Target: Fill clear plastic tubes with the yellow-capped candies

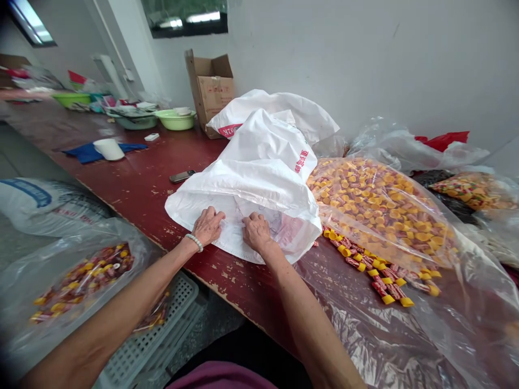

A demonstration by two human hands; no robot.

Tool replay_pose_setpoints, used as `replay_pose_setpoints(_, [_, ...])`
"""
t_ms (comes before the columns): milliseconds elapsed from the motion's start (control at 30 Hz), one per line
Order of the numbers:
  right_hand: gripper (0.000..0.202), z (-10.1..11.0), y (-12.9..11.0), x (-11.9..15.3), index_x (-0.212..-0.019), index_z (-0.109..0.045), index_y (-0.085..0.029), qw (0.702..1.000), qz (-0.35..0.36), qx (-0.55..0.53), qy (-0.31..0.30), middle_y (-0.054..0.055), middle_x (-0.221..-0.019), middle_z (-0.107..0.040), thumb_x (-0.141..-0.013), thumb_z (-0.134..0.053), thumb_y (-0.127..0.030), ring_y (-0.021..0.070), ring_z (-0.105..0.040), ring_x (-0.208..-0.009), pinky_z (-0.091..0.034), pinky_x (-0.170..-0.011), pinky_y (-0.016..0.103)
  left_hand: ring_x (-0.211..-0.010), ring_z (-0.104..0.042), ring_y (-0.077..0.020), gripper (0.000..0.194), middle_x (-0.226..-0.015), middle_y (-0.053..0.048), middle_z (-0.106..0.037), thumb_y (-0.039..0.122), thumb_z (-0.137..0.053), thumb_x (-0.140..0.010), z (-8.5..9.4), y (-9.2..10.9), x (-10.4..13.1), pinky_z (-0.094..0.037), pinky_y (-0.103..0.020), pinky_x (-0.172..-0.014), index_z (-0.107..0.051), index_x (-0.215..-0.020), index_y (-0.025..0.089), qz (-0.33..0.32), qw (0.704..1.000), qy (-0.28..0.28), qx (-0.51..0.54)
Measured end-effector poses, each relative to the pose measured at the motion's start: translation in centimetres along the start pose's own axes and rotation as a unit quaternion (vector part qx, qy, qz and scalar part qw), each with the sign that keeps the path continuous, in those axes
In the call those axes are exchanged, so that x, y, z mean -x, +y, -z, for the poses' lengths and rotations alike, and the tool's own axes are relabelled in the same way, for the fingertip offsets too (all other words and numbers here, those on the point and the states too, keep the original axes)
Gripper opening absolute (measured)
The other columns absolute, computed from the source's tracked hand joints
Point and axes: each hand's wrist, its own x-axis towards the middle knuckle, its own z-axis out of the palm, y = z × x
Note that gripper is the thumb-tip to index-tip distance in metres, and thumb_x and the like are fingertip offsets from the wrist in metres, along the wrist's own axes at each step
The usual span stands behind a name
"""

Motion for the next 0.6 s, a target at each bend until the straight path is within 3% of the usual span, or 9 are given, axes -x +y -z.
replay_pose_setpoints(233, [0.029, 0.1, 0.8, 1.0, -0.112, -0.059, -0.016, 0.996, 0.001, -0.081, 0.035, 0.010, -0.105, -0.062, -0.085, -0.049, -0.019, 0.0213, -0.054, -0.098, -0.041, -0.085, 0.033, -0.095, -0.047, -0.0260, 0.028, -0.092, -0.010, -0.056, 0.006, -0.046, -0.076, 1.1, -1.1, 1.0, -0.041, -0.037, -0.081, -0.060, -0.095, 0.020, -0.044, 0.998, -0.019, 0.033])
replay_pose_setpoints(333, [0.029, 0.5, 0.4, 2.2, -0.115, -0.056, -0.017, 0.991, -0.002, -0.115, 0.074, 0.008, -0.110, -0.061, -0.087, -0.049, -0.021, 0.0193, -0.053, -0.102, -0.040, -0.087, 0.031, -0.094, -0.049, -0.0248, 0.028, -0.088, -0.008, -0.059, 0.010, -0.048, -0.077, 1.2, -1.8, 1.7, -0.042, -0.036, -0.081, -0.059, -0.101, 0.019, -0.061, 0.996, -0.021, 0.054])
replay_pose_setpoints(433, [0.025, 0.8, -0.1, 3.9, -0.108, -0.060, -0.019, 0.976, -0.024, -0.172, 0.132, 0.007, -0.103, -0.064, -0.085, -0.054, -0.026, 0.0218, -0.054, -0.098, -0.041, -0.086, 0.036, -0.084, -0.053, -0.0191, 0.037, -0.089, -0.005, -0.059, 0.014, -0.052, -0.076, 1.0, -2.0, 2.8, -0.044, -0.032, -0.077, -0.054, -0.112, 0.019, -0.032, 0.982, -0.016, 0.185])
replay_pose_setpoints(500, [0.025, 0.8, -0.6, 5.2, -0.105, -0.061, -0.019, 0.954, -0.044, -0.249, 0.163, 0.006, -0.097, -0.066, -0.083, -0.056, -0.029, 0.0216, -0.056, -0.091, -0.042, -0.082, 0.036, -0.073, -0.053, -0.0138, 0.044, -0.088, -0.002, -0.057, 0.017, -0.056, -0.074, 1.1, -1.6, 3.9, -0.045, -0.028, -0.070, -0.052, -0.117, 0.019, 0.002, 0.937, -0.022, 0.349])
replay_pose_setpoints(600, [0.029, 0.4, -1.8, 7.2, -0.106, -0.060, -0.018, 0.915, -0.061, -0.371, 0.149, 0.005, -0.095, -0.066, -0.083, -0.056, -0.034, 0.0179, -0.058, -0.083, -0.045, -0.076, 0.032, -0.068, -0.054, -0.0094, 0.054, -0.086, 0.001, -0.054, 0.018, -0.063, -0.071, 1.8, -0.1, 5.9, -0.046, -0.025, -0.068, -0.048, -0.123, 0.022, 0.022, 0.824, -0.053, 0.563])
